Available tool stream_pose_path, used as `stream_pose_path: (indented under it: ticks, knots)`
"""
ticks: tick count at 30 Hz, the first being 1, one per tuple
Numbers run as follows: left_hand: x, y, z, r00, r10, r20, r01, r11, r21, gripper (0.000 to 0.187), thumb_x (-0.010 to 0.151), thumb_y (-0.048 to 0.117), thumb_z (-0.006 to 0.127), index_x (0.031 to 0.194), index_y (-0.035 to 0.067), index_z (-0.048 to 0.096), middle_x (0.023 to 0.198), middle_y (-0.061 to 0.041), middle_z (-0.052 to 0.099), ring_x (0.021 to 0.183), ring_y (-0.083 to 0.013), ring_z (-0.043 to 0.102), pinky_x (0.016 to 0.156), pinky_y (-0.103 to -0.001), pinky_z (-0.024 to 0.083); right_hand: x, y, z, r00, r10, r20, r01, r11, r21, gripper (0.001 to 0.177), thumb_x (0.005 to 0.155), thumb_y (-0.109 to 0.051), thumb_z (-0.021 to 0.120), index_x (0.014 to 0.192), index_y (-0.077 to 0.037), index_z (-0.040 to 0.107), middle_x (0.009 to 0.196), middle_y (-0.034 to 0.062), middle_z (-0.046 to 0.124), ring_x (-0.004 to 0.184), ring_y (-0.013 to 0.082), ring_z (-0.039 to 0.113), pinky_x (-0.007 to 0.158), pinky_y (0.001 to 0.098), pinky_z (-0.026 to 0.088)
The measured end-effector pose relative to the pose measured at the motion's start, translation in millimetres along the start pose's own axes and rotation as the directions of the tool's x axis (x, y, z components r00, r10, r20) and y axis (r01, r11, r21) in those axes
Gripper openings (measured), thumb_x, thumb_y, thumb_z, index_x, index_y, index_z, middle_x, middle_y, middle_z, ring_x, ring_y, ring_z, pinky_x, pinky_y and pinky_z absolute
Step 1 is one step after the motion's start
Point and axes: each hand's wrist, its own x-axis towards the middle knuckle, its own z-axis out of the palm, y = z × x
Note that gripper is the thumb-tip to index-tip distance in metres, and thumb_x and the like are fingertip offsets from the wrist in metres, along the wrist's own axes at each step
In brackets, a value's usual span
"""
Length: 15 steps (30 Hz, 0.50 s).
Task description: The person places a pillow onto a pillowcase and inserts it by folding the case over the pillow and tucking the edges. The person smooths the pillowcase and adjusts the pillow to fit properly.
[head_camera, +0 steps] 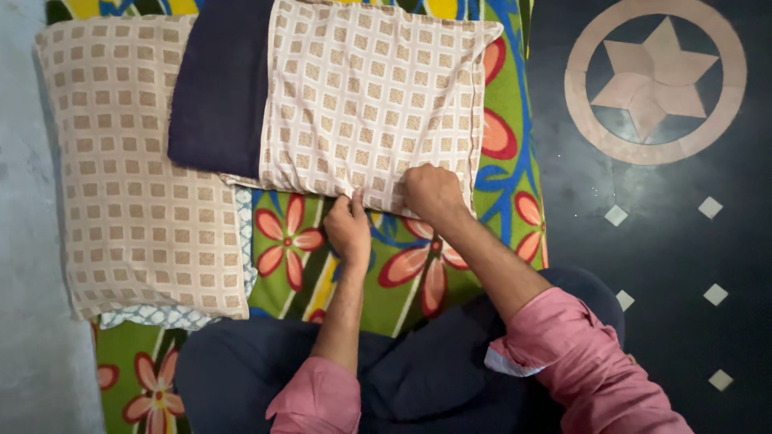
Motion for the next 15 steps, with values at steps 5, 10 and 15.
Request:
stream_pose_path:
  ticks: [5,10,15]
  knots:
    - [1,3,-6,0.995,0.096,-0.013,-0.095,0.994,0.052,0.032,0.099,0.028,0.067,0.079,0.003,0.069,0.064,-0.022,0.063,0.060,-0.0445,0.061,0.054,-0.053,0.045,4,6,19,0.999,-0.016,-0.050,0.018,0.999,0.038,0.027,0.086,-0.028,0.073,0.081,-0.001,0.074,0.082,0.0224,0.072,0.077,0.0394,0.073,0.070,0.0502,0.059]
    - [12,26,-25,0.966,0.259,-0.011,-0.257,0.962,0.090,0.030,0.099,0.022,0.066,0.075,0.005,0.064,0.065,-0.019,0.064,0.058,-0.0400,0.063,0.052,-0.051,0.045,6,7,-1,0.996,-0.050,0.069,0.044,0.995,0.092,0.024,0.082,-0.031,0.075,0.083,-0.008,0.076,0.083,0.0199,0.073,0.077,0.0378,0.072,0.071,0.0493,0.058]
    - [32,58,-49,0.931,0.365,0.000,-0.363,0.927,0.092,0.030,0.101,0.020,0.066,0.075,0.004,0.061,0.067,-0.020,0.063,0.059,-0.0408,0.063,0.051,-0.051,0.044,-2,7,-55,0.998,-0.041,-0.052,0.054,0.963,0.263,0.020,0.078,-0.031,0.078,0.086,-0.013,0.076,0.082,0.0113,0.075,0.076,0.0331,0.073,0.068,0.0474,0.057]
